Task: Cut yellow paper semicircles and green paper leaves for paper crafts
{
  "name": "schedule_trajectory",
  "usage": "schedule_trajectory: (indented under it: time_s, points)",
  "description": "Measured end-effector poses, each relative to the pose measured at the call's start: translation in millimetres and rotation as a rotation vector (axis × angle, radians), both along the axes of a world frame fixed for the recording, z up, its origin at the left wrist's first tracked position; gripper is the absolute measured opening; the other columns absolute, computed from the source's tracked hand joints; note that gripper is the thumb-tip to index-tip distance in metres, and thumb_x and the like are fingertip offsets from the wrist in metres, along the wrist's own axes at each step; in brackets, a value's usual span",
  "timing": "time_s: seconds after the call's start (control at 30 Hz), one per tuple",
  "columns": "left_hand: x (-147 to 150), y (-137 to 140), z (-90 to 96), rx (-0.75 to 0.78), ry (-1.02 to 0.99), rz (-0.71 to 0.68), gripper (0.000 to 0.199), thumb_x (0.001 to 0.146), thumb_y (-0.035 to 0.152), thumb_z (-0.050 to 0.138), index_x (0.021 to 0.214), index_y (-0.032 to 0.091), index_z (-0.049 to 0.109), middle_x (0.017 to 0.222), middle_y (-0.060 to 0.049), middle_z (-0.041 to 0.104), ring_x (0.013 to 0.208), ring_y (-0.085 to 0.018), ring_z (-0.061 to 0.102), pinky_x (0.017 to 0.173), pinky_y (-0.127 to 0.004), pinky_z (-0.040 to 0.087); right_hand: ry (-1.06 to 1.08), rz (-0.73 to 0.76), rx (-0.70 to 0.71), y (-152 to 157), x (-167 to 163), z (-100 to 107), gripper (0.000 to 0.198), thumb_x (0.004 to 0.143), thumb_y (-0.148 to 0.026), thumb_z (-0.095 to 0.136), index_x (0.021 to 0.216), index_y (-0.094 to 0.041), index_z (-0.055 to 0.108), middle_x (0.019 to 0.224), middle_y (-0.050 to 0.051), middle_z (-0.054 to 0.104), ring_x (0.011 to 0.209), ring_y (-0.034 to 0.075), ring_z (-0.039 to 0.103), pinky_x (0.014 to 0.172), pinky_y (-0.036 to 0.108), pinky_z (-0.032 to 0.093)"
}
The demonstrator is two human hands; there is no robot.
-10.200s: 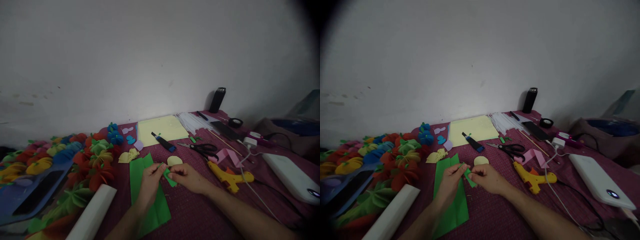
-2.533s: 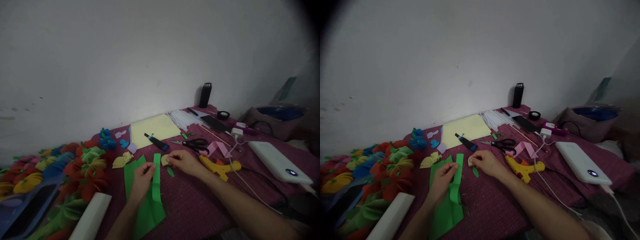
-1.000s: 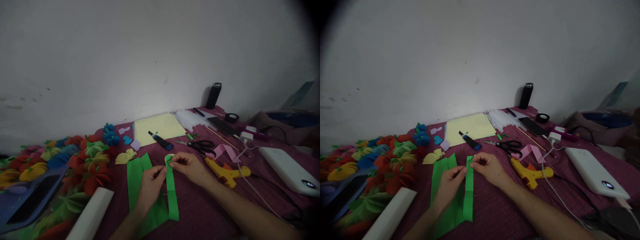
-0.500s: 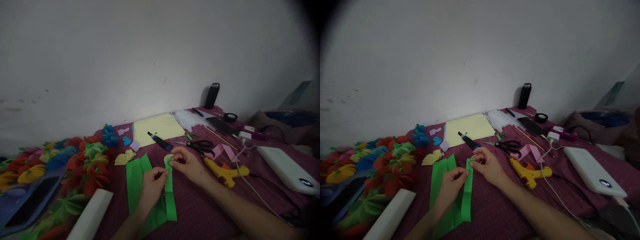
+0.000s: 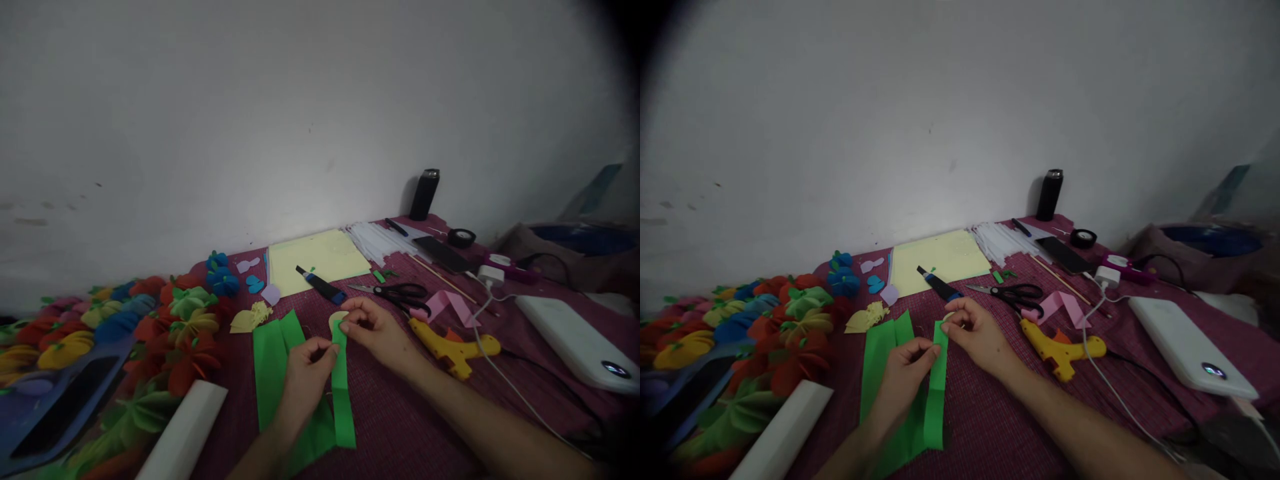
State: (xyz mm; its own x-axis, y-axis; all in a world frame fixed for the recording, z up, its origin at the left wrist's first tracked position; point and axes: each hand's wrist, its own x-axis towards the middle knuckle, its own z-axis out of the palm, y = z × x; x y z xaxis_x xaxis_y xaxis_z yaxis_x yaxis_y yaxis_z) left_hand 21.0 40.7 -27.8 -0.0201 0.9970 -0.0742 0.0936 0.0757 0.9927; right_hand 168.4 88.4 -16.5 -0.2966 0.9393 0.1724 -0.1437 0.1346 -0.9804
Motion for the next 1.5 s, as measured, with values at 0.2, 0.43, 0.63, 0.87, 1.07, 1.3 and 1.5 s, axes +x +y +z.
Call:
schedule_trajectory:
  time_s: [0.2,0.43,0.63,0.87,1.07,1.3,1.5]
  points:
    - [0.9,-0.7,1.4,-0.013,-0.041,0.01,0.021,0.072,0.033,0.059,0.061,0.014,0.058,0.054,0.004,0.043,0.052,-0.009,0.034,0.049,-0.022,0.026,-0.027,-0.003,-0.02,-1.1,1.0,3.7,0.018,0.078,-0.03,0.058,0.091,-0.02,0.052,0.059,-0.007,0.047,0.05,0.008,0.043,0.049,0.022,0.033]
    - [-0.4,-0.1,2.3,-0.005,-0.103,0.017,0.022,0.072,0.033,0.06,0.06,0.014,0.057,0.054,0.005,0.043,0.053,-0.009,0.033,0.051,-0.022,0.026,-0.031,0.07,-0.007,-2.3,0.0,1.5,0.025,0.072,-0.024,0.063,0.095,-0.02,0.052,0.067,-0.005,0.051,0.058,0.009,0.046,0.053,0.022,0.035]
    - [1.0,0.0,1.7,-0.013,-0.108,0.029,0.022,0.069,0.034,0.062,0.06,0.014,0.059,0.052,0.005,0.043,0.051,-0.009,0.033,0.05,-0.022,0.025,-0.036,0.04,0.017,-0.2,-0.9,-3.8,0.024,0.071,-0.021,0.063,0.092,-0.021,0.054,0.063,-0.007,0.049,0.055,0.008,0.044,0.052,0.022,0.033]
    - [1.8,-1.8,4.5,-0.03,-0.185,-0.008,0.022,0.068,0.036,0.065,0.067,0.014,0.063,0.059,0.002,0.051,0.055,-0.01,0.041,0.053,-0.022,0.032,-0.038,0.028,0.007,2.3,0.5,-4.7,0.024,0.071,-0.026,0.064,0.092,-0.02,0.054,0.063,-0.006,0.05,0.053,0.008,0.044,0.05,0.022,0.033]
    - [4.8,-5.8,9.2,-0.169,-0.199,-0.099,0.026,0.065,0.037,0.069,0.07,0.012,0.064,0.061,-0.002,0.059,0.052,-0.011,0.05,0.051,-0.022,0.037,-0.054,0.0,-0.01,3.3,3.4,-0.8,0.023,0.073,-0.03,0.063,0.092,-0.02,0.055,0.066,-0.004,0.054,0.055,0.009,0.048,0.052,0.023,0.037]
    - [6.2,-7.5,10.4,-0.281,-0.229,-0.151,0.028,0.067,0.037,0.068,0.077,0.01,0.065,0.069,-0.008,0.066,0.051,-0.013,0.058,0.049,-0.024,0.042,-0.05,-0.013,-0.061,2.5,4.3,6.2,0.02,0.074,-0.037,0.061,0.082,-0.019,0.058,0.059,-0.004,0.053,0.049,0.01,0.048,0.046,0.022,0.036]
    - [1.0,-5.9,11.7,-0.315,-0.327,-0.129,0.03,0.068,0.034,0.068,0.087,0.011,0.064,0.067,-0.006,0.066,0.05,-0.013,0.059,0.047,-0.023,0.043,-0.077,-0.19,-0.026,12.1,12.8,6.0,0.014,0.076,-0.033,0.058,0.081,-0.02,0.059,0.059,-0.005,0.054,0.05,0.01,0.047,0.047,0.022,0.036]
